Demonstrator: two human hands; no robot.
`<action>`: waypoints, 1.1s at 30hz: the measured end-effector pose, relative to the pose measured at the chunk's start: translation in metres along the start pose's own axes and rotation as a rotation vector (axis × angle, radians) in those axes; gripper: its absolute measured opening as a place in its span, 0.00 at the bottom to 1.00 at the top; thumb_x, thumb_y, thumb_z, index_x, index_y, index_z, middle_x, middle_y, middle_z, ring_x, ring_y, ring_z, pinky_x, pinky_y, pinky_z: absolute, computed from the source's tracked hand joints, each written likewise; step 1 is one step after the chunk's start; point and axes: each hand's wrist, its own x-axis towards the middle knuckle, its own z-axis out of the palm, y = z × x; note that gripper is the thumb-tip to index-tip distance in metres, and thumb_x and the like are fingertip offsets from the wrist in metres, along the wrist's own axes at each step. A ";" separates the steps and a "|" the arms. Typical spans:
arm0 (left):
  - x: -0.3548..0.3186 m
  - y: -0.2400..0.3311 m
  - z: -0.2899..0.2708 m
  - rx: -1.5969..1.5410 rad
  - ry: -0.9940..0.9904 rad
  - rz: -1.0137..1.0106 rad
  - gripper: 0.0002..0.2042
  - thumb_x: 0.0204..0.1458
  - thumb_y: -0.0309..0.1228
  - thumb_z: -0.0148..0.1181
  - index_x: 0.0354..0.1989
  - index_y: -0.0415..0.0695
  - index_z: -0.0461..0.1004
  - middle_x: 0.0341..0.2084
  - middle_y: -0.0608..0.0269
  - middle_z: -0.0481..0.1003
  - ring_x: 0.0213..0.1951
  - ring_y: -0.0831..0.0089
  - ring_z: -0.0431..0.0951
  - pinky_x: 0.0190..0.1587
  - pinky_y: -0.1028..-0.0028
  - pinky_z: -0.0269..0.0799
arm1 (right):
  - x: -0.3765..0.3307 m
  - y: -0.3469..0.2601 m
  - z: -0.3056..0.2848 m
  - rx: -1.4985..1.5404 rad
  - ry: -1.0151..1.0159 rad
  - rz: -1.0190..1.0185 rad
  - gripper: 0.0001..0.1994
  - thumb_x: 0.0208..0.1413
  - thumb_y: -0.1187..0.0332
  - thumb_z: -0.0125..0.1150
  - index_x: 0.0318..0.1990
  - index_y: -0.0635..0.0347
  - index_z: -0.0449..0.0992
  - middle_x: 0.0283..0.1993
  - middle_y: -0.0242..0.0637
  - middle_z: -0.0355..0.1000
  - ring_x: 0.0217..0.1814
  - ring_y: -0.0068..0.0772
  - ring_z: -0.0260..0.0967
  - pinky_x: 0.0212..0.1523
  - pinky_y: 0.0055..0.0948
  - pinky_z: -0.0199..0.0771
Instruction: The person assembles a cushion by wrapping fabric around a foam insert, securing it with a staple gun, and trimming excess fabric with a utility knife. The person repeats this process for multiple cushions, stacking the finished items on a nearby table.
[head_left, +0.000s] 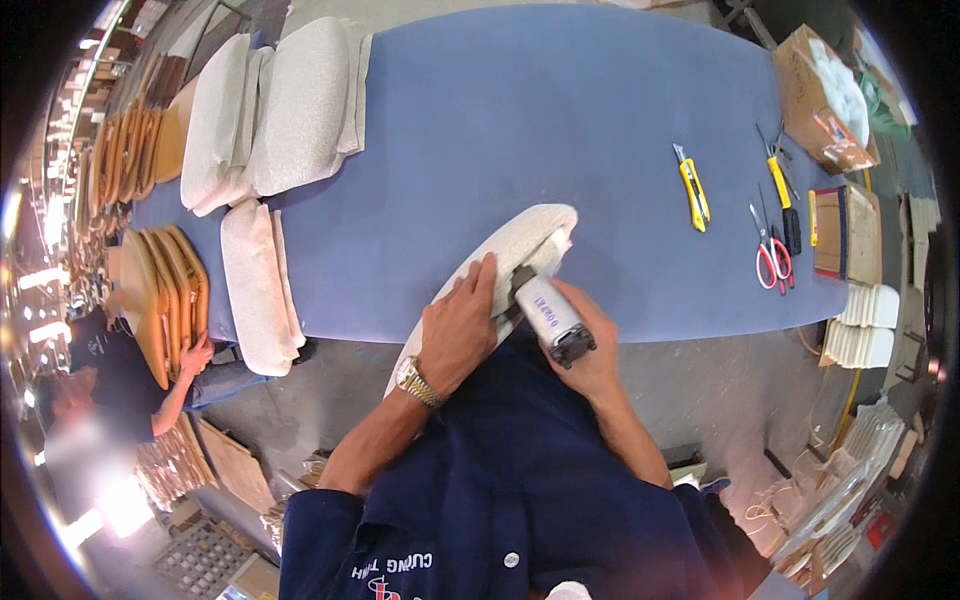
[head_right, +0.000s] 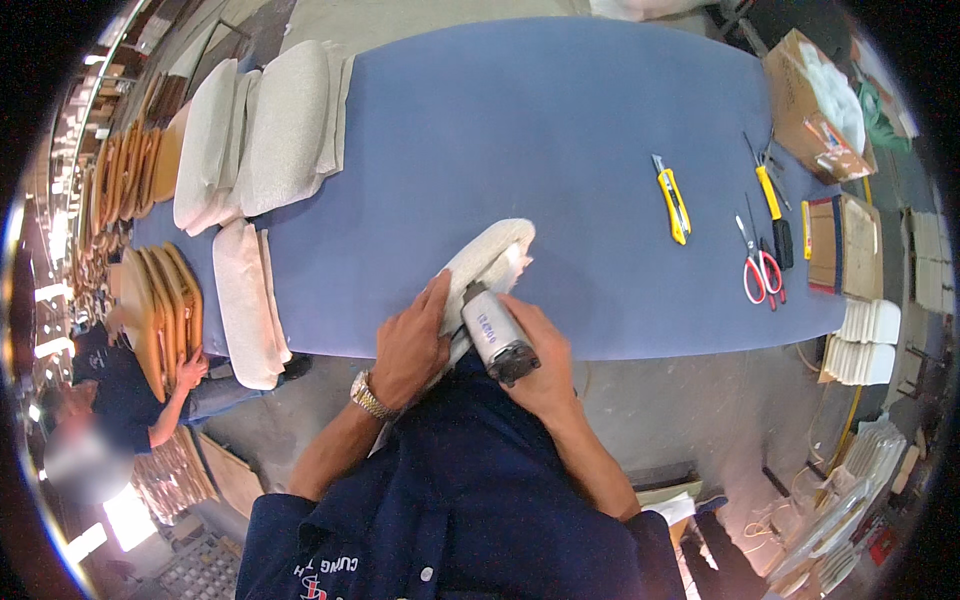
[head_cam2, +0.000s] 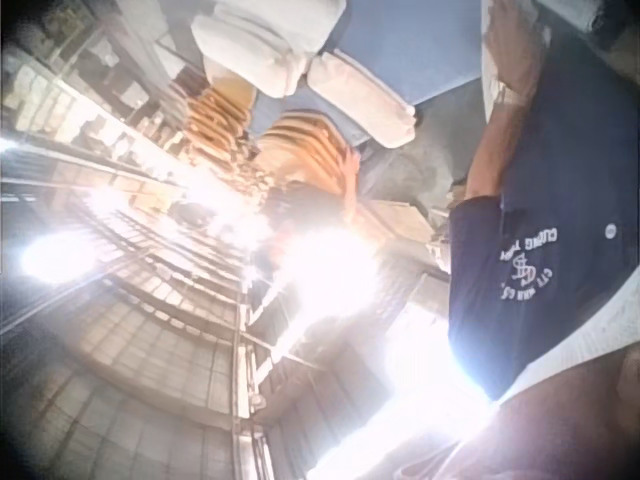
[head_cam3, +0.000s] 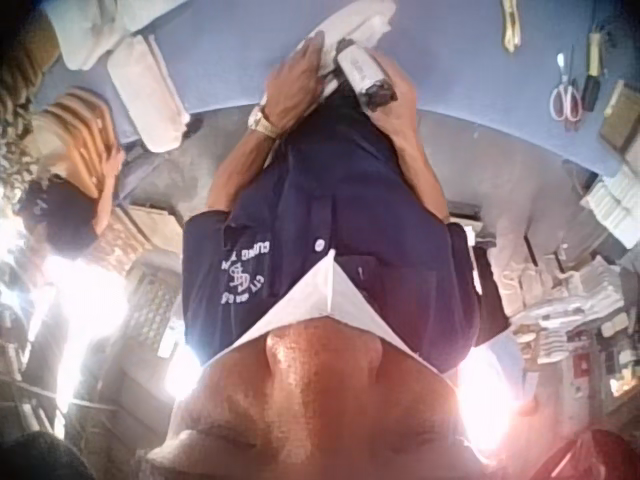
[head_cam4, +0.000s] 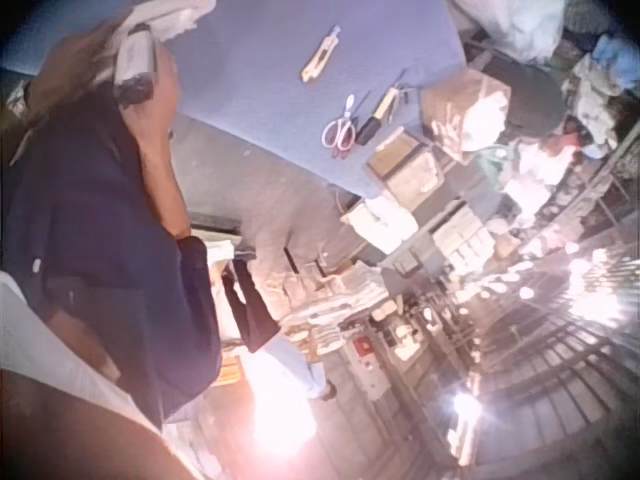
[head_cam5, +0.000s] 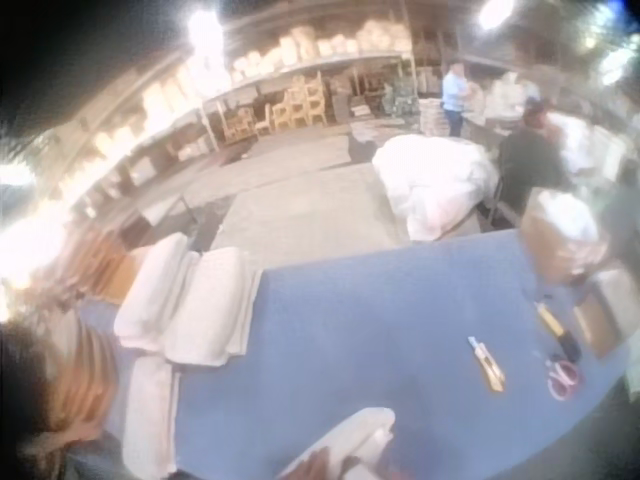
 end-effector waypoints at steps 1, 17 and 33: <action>0.008 0.014 -0.008 -0.042 0.013 0.015 0.33 0.55 0.30 0.62 0.69 0.38 0.60 0.62 0.38 0.71 0.55 0.41 0.79 0.46 0.56 0.83 | 0.001 0.002 -0.007 0.000 0.032 -0.022 0.29 0.45 0.76 0.72 0.59 0.66 0.75 0.54 0.50 0.79 0.56 0.48 0.79 0.59 0.36 0.75; 0.139 -0.036 0.082 -0.513 -0.307 -0.013 0.35 0.70 0.60 0.35 0.79 0.55 0.50 0.80 0.50 0.43 0.80 0.53 0.38 0.77 0.46 0.33 | 0.001 0.047 -0.072 0.047 0.038 0.270 0.22 0.53 0.79 0.68 0.57 0.69 0.75 0.49 0.40 0.79 0.52 0.26 0.75 0.56 0.27 0.73; 0.086 0.036 0.033 -0.242 -0.248 0.114 0.43 0.62 0.46 0.59 0.80 0.48 0.42 0.78 0.41 0.45 0.77 0.40 0.47 0.71 0.37 0.54 | 0.007 0.043 -0.065 -0.041 0.066 0.167 0.26 0.50 0.79 0.69 0.60 0.70 0.74 0.52 0.45 0.79 0.54 0.30 0.77 0.58 0.29 0.74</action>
